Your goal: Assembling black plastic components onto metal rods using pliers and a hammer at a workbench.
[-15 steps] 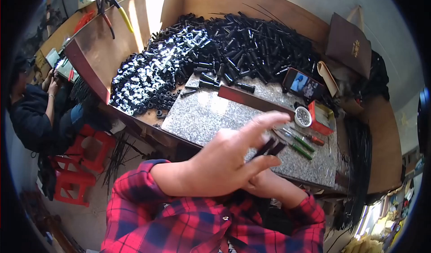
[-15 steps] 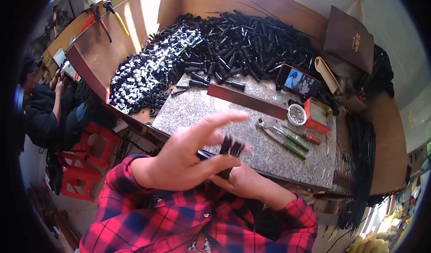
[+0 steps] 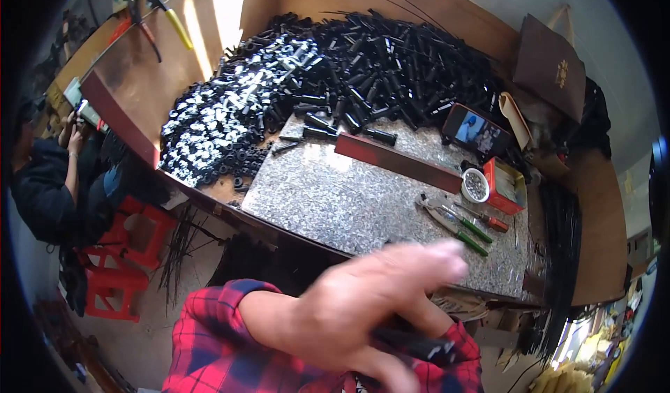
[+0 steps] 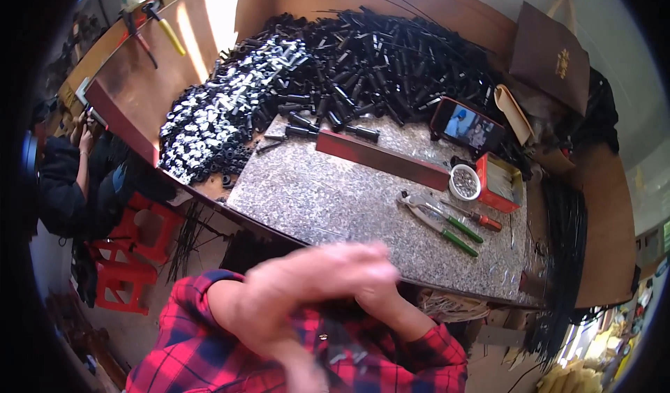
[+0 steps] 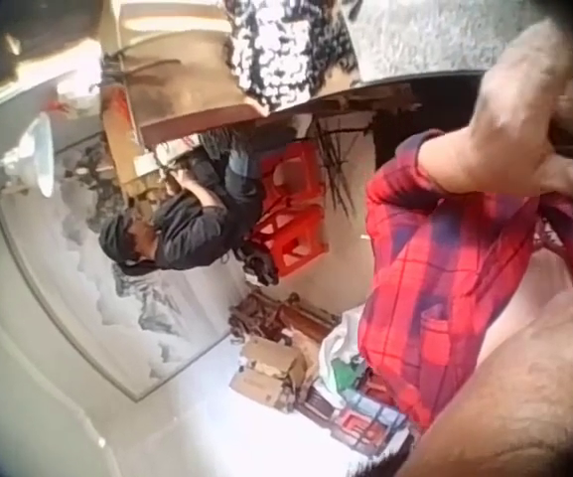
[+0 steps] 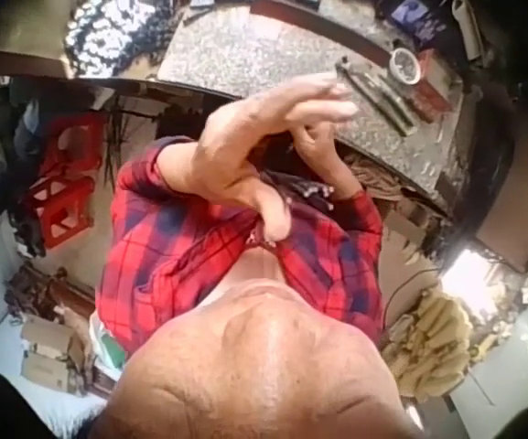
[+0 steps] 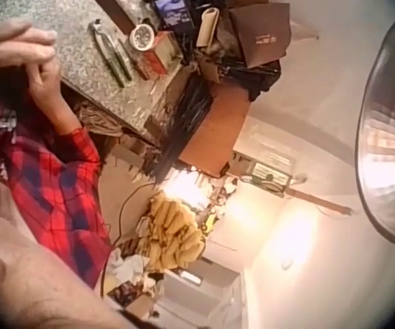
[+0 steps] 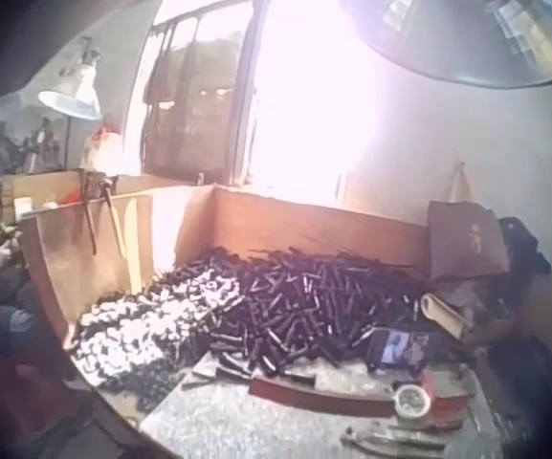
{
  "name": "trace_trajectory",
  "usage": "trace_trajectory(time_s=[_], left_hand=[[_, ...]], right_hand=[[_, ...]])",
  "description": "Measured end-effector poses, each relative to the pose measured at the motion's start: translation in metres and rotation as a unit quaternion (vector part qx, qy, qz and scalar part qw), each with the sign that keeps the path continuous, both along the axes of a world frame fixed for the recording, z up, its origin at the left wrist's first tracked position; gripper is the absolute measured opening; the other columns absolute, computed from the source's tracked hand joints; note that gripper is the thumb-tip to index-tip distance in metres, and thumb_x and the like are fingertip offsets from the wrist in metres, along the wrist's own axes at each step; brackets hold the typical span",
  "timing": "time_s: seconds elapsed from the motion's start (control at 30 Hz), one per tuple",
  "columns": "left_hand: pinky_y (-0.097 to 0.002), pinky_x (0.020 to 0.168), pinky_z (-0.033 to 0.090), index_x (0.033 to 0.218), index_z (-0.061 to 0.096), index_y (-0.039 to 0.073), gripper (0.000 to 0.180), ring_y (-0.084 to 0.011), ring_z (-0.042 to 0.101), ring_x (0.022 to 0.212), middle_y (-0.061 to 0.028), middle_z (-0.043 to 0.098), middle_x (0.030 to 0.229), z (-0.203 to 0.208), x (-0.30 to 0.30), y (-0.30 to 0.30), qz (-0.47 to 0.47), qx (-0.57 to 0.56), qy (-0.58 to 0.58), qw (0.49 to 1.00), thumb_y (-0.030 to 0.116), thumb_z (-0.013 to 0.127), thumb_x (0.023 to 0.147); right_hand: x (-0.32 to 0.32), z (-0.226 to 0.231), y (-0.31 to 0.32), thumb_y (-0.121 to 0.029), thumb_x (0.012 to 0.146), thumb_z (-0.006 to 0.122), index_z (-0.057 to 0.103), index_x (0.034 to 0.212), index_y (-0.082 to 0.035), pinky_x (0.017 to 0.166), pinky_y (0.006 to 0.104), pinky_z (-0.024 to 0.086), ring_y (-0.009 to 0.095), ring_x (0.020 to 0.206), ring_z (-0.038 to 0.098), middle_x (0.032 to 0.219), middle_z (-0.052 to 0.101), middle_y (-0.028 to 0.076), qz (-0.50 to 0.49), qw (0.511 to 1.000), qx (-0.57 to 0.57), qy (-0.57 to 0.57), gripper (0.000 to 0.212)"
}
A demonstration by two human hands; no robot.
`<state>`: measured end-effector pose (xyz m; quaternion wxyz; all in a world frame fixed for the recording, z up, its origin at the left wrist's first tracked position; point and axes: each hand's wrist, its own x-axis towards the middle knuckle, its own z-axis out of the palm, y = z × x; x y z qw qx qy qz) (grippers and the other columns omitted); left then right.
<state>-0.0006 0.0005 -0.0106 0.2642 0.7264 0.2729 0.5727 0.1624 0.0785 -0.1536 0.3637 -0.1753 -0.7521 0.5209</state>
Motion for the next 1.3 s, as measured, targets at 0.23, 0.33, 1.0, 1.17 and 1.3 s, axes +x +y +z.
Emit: trace_trajectory(time_s=[0.23, 0.33, 1.0, 1.17, 1.3], left_hand=[[-0.0344, 0.096, 0.042, 0.129, 0.043, -0.004, 0.051, -0.0226, 0.054, 0.115, -0.0179, 0.059, 0.117, -0.087, -0.016, 0.011, 0.197, -0.219, -0.098, 0.951, 0.025, 0.061, 0.091], [-0.0280, 0.087, 0.047, 0.124, 0.050, -0.001, 0.038, -0.0162, 0.059, 0.104, -0.0120, 0.062, 0.112, -0.097, -0.007, 0.013, 0.144, -0.342, -0.188, 0.909, 0.012, 0.061, 0.090], [-0.0203, 0.064, 0.049, 0.098, 0.058, 0.001, 0.011, -0.0072, 0.061, 0.072, -0.0050, 0.065, 0.084, -0.108, 0.006, 0.019, 0.131, -0.311, -0.353, 0.873, 0.011, 0.056, 0.094], [-0.0179, 0.062, 0.046, 0.094, 0.062, -0.001, 0.009, -0.0044, 0.058, 0.074, -0.0022, 0.066, 0.083, -0.103, 0.006, 0.015, 0.092, -0.329, -0.372, 0.863, 0.007, 0.060, 0.091], [-0.0208, 0.068, 0.048, 0.107, 0.059, 0.000, 0.019, -0.0075, 0.059, 0.078, -0.0058, 0.066, 0.089, -0.105, -0.007, 0.019, 0.128, -0.297, -0.312, 0.894, 0.010, 0.062, 0.090]], right_hand=[[-0.003, 0.022, -0.005, -0.016, 0.093, 0.058, 0.063, 0.089, -0.001, 0.064, 0.0253, 0.048, 0.011, 0.071, 0.062, 0.079, 0.066, 0.004, -0.033, 0.983, -0.156, -0.091, 0.016], [-0.004, 0.022, -0.007, -0.015, 0.093, 0.058, 0.063, 0.091, -0.002, 0.065, 0.0259, 0.049, 0.012, 0.072, 0.062, 0.079, 0.067, 0.004, -0.035, 0.987, -0.121, -0.100, 0.015], [-0.012, 0.023, -0.007, -0.016, 0.092, 0.058, 0.062, 0.108, -0.001, 0.067, 0.0266, 0.050, 0.011, 0.075, 0.064, 0.081, 0.069, 0.005, -0.032, 0.984, -0.159, -0.069, 0.022], [-0.007, 0.022, -0.007, -0.010, 0.092, 0.056, 0.061, 0.105, 0.001, 0.070, 0.0243, 0.048, 0.009, 0.079, 0.060, 0.089, 0.066, 0.002, -0.017, 0.991, -0.072, -0.110, 0.018], [-0.009, 0.019, -0.007, -0.012, 0.092, 0.057, 0.062, 0.090, -0.001, 0.060, 0.0238, 0.046, 0.009, 0.067, 0.058, 0.079, 0.066, 0.002, -0.025, 0.987, -0.130, -0.095, 0.012]])
